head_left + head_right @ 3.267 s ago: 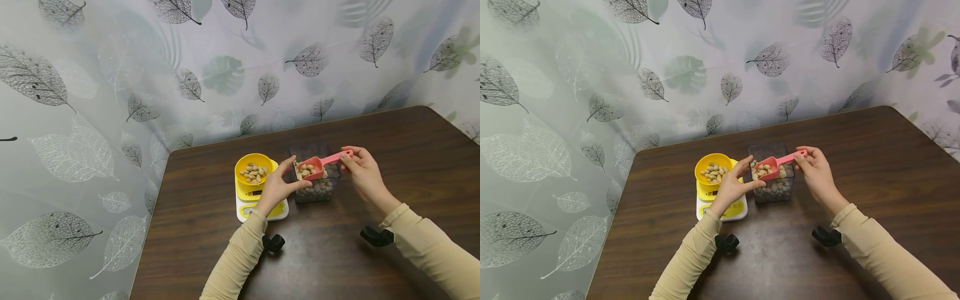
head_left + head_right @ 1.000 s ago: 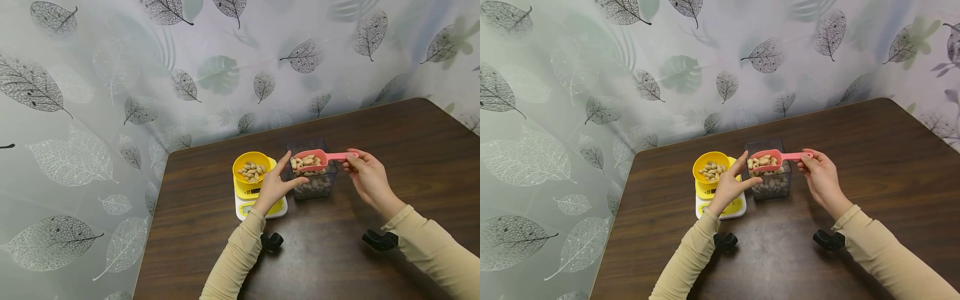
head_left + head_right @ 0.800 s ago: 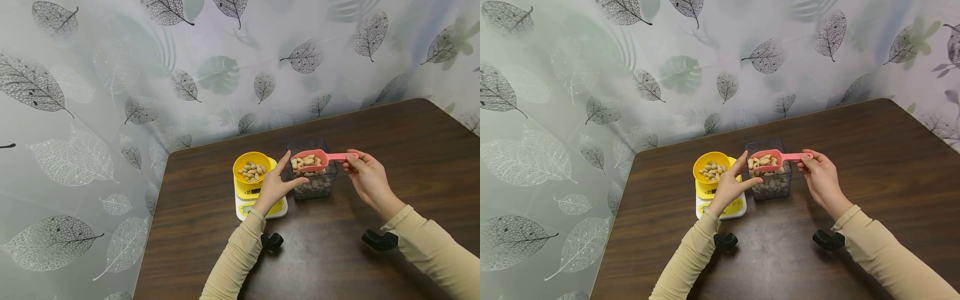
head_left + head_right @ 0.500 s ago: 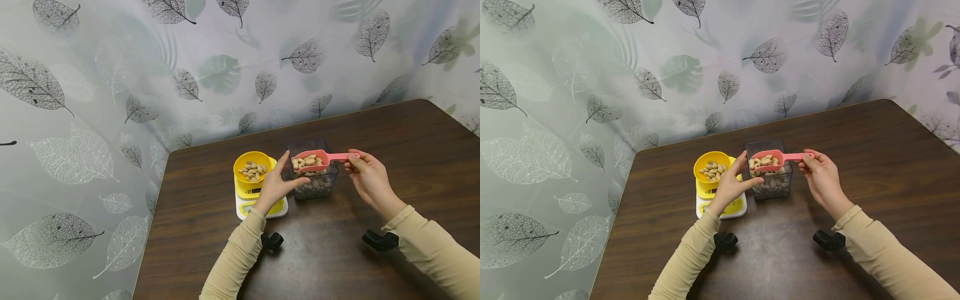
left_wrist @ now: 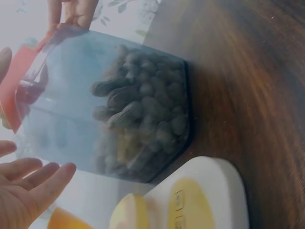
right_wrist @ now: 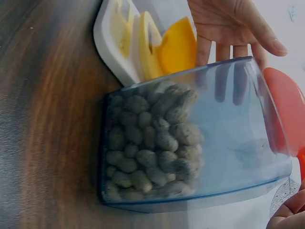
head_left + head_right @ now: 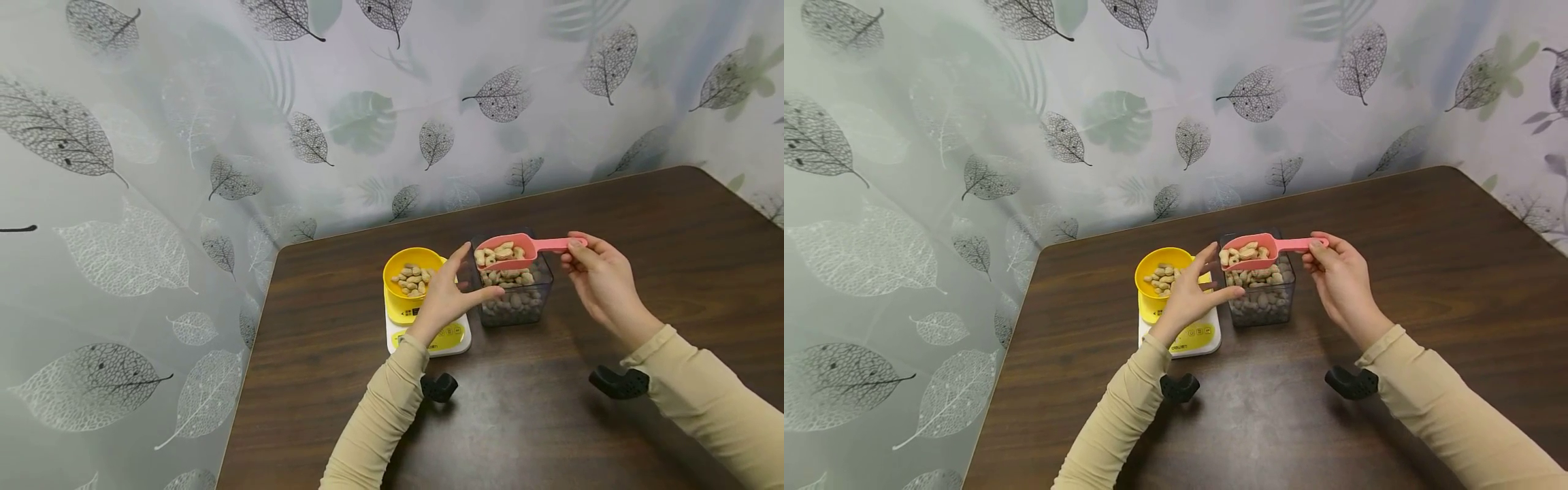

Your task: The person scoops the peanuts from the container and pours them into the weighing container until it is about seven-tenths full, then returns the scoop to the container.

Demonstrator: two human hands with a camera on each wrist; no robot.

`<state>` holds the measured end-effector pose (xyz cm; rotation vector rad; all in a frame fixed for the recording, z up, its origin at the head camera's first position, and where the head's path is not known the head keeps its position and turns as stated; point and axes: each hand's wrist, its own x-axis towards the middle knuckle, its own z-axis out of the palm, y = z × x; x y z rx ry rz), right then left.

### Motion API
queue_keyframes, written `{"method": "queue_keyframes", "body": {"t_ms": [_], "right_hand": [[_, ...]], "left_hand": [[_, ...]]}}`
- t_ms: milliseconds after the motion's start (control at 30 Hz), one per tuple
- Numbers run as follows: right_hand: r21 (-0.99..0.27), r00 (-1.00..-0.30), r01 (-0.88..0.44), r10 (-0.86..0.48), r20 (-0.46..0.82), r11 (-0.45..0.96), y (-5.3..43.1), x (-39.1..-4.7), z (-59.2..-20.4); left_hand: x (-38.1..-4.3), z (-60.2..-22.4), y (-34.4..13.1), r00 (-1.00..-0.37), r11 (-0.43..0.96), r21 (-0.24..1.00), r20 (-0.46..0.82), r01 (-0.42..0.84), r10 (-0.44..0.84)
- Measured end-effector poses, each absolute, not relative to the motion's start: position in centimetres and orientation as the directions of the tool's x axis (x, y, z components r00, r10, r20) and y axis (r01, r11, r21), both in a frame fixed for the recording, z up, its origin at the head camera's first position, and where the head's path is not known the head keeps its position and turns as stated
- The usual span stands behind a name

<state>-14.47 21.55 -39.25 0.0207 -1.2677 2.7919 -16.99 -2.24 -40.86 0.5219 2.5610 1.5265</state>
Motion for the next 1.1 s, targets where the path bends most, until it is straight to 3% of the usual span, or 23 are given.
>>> {"method": "queue_keyframes", "body": {"t_ms": [600, 1100], "right_hand": [[-0.812, -0.999, -0.041, 0.032, 0.028, -0.582, 18.0, -16.2, -36.0], [-0.892, -0.999, 0.051, -0.026, -0.044, -0.450, 14.6, -17.9, -35.5]], "left_hand": [[-17.6, -38.6, -5.7, -0.946, 0.549, 0.778, 0.183, 0.306, 0.268], [-17.7, -40.6, -9.8, -0.974, 0.579, 0.783, 0.171, 0.226, 0.149]]}}
